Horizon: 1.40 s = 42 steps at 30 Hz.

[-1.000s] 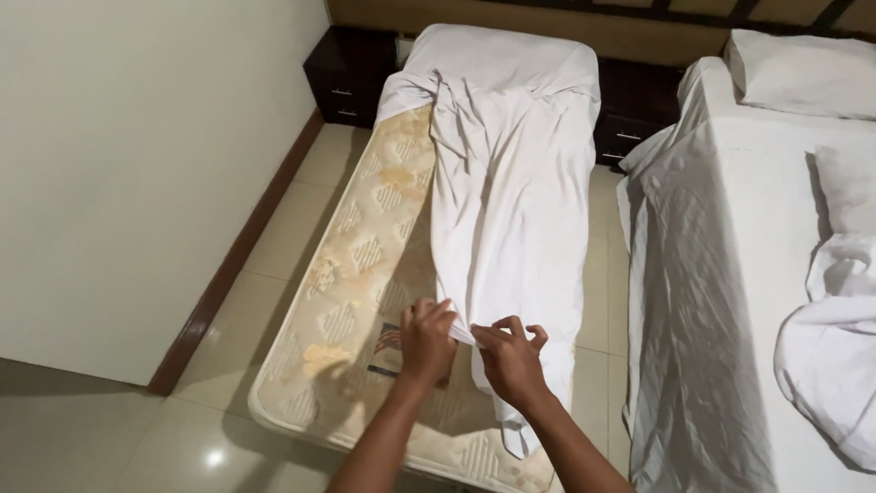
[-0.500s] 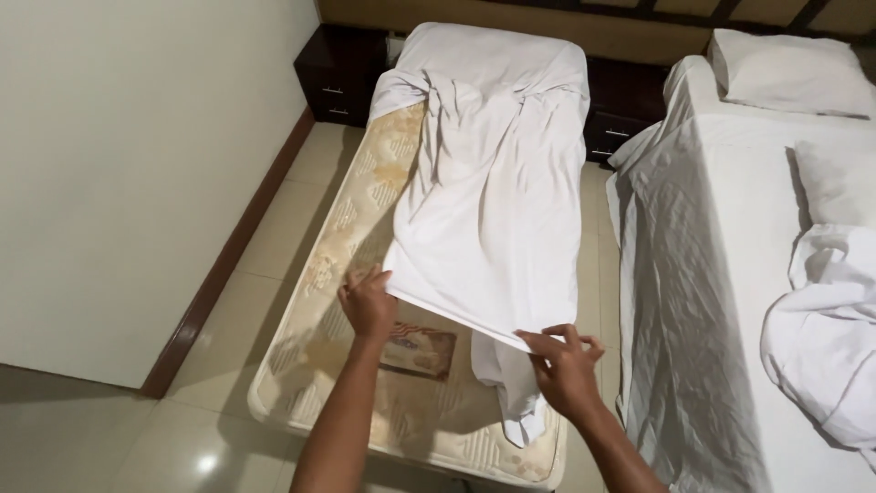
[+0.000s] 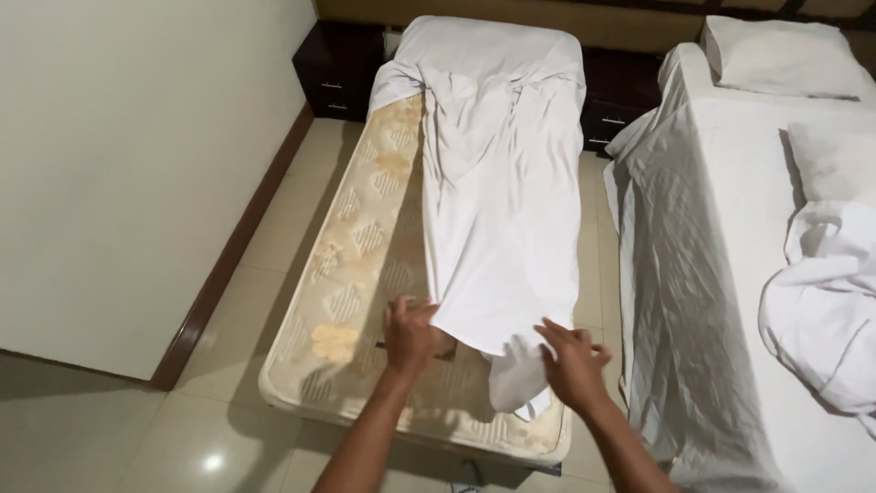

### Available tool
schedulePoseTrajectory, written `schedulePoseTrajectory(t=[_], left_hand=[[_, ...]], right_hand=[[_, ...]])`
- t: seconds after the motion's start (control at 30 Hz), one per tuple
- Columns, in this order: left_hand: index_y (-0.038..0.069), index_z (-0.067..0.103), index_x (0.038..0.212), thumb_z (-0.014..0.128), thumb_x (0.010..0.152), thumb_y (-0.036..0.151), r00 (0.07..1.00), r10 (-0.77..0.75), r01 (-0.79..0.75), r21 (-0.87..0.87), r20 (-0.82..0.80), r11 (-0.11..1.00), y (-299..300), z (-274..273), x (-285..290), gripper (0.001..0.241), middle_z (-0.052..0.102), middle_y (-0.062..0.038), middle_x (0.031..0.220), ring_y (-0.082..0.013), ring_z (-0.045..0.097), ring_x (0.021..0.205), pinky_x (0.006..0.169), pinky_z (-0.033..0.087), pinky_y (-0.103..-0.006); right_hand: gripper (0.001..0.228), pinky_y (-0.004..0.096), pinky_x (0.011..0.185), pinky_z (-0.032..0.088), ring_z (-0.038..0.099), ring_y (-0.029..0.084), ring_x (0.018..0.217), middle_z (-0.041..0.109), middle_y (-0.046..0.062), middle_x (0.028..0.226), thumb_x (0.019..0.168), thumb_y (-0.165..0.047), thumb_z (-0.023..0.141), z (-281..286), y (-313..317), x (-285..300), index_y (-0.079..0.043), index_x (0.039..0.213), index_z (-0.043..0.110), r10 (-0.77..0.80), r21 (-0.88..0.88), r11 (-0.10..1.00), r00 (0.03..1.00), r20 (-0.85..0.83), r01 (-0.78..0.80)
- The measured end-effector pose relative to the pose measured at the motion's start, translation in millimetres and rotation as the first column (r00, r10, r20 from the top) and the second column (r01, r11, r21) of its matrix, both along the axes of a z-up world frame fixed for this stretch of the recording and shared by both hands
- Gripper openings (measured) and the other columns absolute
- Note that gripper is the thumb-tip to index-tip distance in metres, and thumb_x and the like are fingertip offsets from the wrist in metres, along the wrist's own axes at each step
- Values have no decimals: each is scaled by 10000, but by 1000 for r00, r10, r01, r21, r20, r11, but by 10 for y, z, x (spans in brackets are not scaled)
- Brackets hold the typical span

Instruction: The person folds a white towel on a mattress and places it on a bedside table. Then, the person spreads a white bedsheet over the mattress, smoothing it out and tucking the edges under the mattress.

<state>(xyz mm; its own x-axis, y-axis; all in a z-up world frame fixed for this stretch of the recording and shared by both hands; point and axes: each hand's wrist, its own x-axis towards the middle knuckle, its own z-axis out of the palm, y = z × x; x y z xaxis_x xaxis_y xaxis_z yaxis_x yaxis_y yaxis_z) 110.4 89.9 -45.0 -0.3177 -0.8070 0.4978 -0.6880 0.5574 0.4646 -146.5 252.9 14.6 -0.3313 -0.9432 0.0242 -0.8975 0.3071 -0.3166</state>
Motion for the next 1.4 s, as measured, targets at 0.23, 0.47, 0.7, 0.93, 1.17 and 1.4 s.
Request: schedulePoseTrajectory(t=[0.23, 0.47, 0.7, 0.93, 1.17, 1.4], left_hand=[[67, 815, 1003, 681, 769, 60, 970, -220, 224, -35, 101, 974, 785, 342, -235, 270, 789, -99, 1017, -272, 638, 1054, 993, 435, -490], [70, 807, 966, 776, 808, 89, 959, -262, 270, -65, 110, 961, 933, 447, 103, 162, 776, -86, 1041, -258, 622, 1068, 987, 427, -480], [135, 829, 969, 716, 787, -18, 993, -56, 68, -110, 106, 992, 627, 262, 447, 263, 738, -16, 1292, -288, 577, 1255, 1051, 391, -496], [167, 830, 1118, 696, 706, -65, 985, 148, -149, 14, 91, 989, 132, 379, 1117, 492, 693, -46, 1377, -286, 550, 1208, 1020, 392, -464], [186, 809, 1142, 744, 739, -13, 936, 323, -341, 132, 143, 931, -158, 220, 1677, 454, 686, -18, 1377, -270, 552, 1195, 1017, 397, -448], [192, 814, 1090, 739, 831, 31, 964, 254, -258, 52, 84, 965, -226, 92, 1819, 314, 741, 2, 1288, -239, 582, 1139, 1013, 440, -443]], right_hand=[[726, 572, 1033, 239, 475, 278, 1236, 492, 0, 1563, 764, -309, 824, 318, 33, 932, -214, 1442, 581, 157, -12, 988, 982, 107, -157], [209, 542, 1061, 239, 593, 181, 1151, 770, -86, 1183, 893, -164, 720, 227, 253, 1336, -197, 1084, 800, 70, -196, 979, 995, 74, -55], [216, 516, 1031, 230, 597, 204, 1121, 792, -67, 1098, 872, -156, 733, 465, 438, 1622, -196, 1067, 818, 124, -315, 946, 984, 129, -78], [249, 509, 1061, 220, 589, 193, 1148, 795, -72, 1107, 865, -180, 742, 247, 471, 1378, -254, 1091, 814, 117, -317, 944, 991, 72, -89], [282, 503, 1115, 193, 565, 183, 1148, 789, -54, 1072, 885, -221, 757, 27, 372, 943, -319, 1147, 796, -134, -170, 973, 981, 137, 157], [273, 515, 1170, 230, 566, 167, 1174, 803, -6, 904, 948, -250, 744, -168, 114, 916, -323, 1207, 789, -286, 26, 958, 957, 46, 285]])
